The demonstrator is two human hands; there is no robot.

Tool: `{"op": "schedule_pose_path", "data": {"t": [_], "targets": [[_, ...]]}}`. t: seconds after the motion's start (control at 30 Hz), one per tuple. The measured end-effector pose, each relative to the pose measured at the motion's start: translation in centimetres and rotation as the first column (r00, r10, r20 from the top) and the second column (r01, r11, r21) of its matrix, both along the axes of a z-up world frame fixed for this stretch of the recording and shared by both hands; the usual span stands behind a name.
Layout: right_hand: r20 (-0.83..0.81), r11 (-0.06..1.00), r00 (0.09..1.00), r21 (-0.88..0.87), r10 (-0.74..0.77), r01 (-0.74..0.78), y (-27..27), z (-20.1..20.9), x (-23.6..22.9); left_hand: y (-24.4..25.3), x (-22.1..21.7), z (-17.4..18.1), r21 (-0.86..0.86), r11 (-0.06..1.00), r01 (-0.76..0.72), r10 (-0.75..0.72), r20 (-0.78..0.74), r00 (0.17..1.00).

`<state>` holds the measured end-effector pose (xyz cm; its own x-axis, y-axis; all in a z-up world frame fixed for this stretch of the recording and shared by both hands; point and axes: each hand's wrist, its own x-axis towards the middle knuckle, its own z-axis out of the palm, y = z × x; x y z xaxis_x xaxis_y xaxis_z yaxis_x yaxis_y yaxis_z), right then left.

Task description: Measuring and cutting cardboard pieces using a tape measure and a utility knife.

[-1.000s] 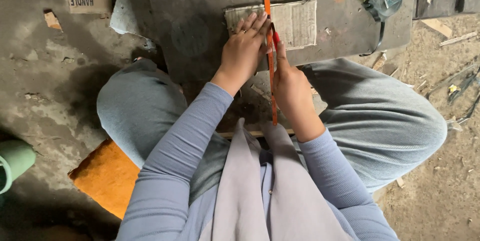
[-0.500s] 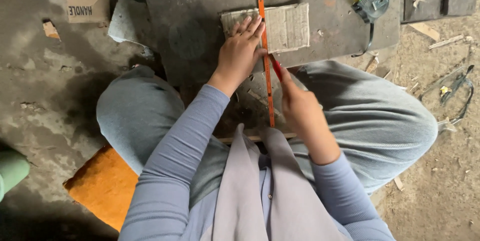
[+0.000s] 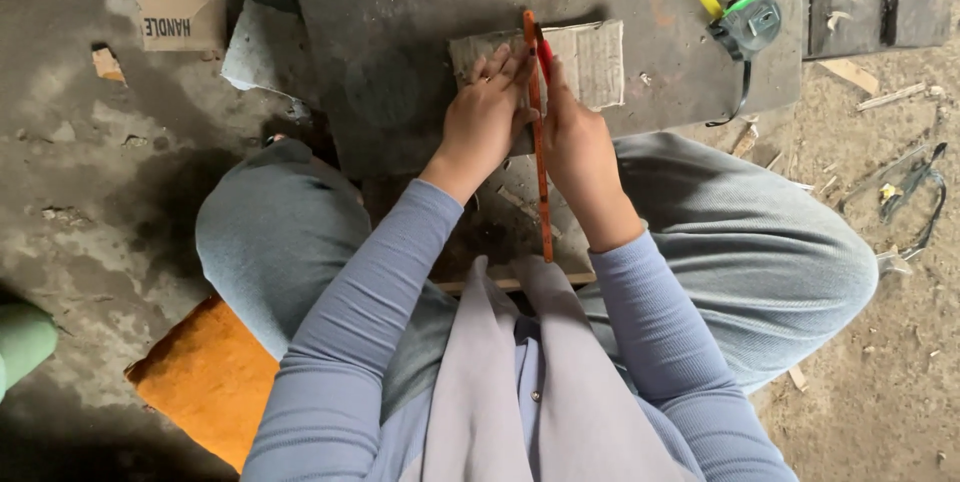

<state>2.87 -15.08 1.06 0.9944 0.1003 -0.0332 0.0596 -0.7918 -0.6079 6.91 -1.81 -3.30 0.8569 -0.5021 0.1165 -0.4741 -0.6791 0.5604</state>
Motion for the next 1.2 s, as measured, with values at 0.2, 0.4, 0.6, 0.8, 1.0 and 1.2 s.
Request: {"op": "schedule_pose_path", "data": {"t": [0.2, 0.4, 0.6, 0.8, 1.0, 1.2], "targets": [[-0.029, 0.974, 0.999, -0.223, 0.033, -0.039, 0.0, -0.2, 0.1, -0.3, 0.0, 0.6, 0.086, 0.996, -0.028, 0.031, -0.033, 0.999], [-0.138, 0.913, 0.990, -0.401, 0.015, -0.070, 0.4, 0.8, -2.1, -0.5, 0.3, -0.1, 0.147, 0.989, -0.017, 0.020, -0.018, 1.000], [-0.226, 0.927, 0.974, -0.366, 0.000, -0.085, 0.6, 2.3, -4.7, -0.5, 0.0, 0.7, 0.136, 0.991, -0.011, 0.008, 0.024, 1.000], [-0.317, 0.971, 0.947, -0.237, -0.046, -0.033, 0.0, 4.2, -7.7, -0.5, 0.2, -0.3, 0.121, 0.993, -0.013, 0.013, 0.000, 1.000], [-0.454, 0.969, 0.878, 0.104, -0.153, 0.223, -2.5, 7.6, -5.3, -0.4, 0.1, -0.3, 0.083, 0.996, -0.005, 0.005, 0.006, 1.000], [0.160, 0.977, 0.964, 0.062, -0.213, 0.205, -4.2, 3.4, -0.2, -0.1, 0.0, -1.1, 0.007, 1.000, 0.013, -0.013, 0.050, 0.999]]}}
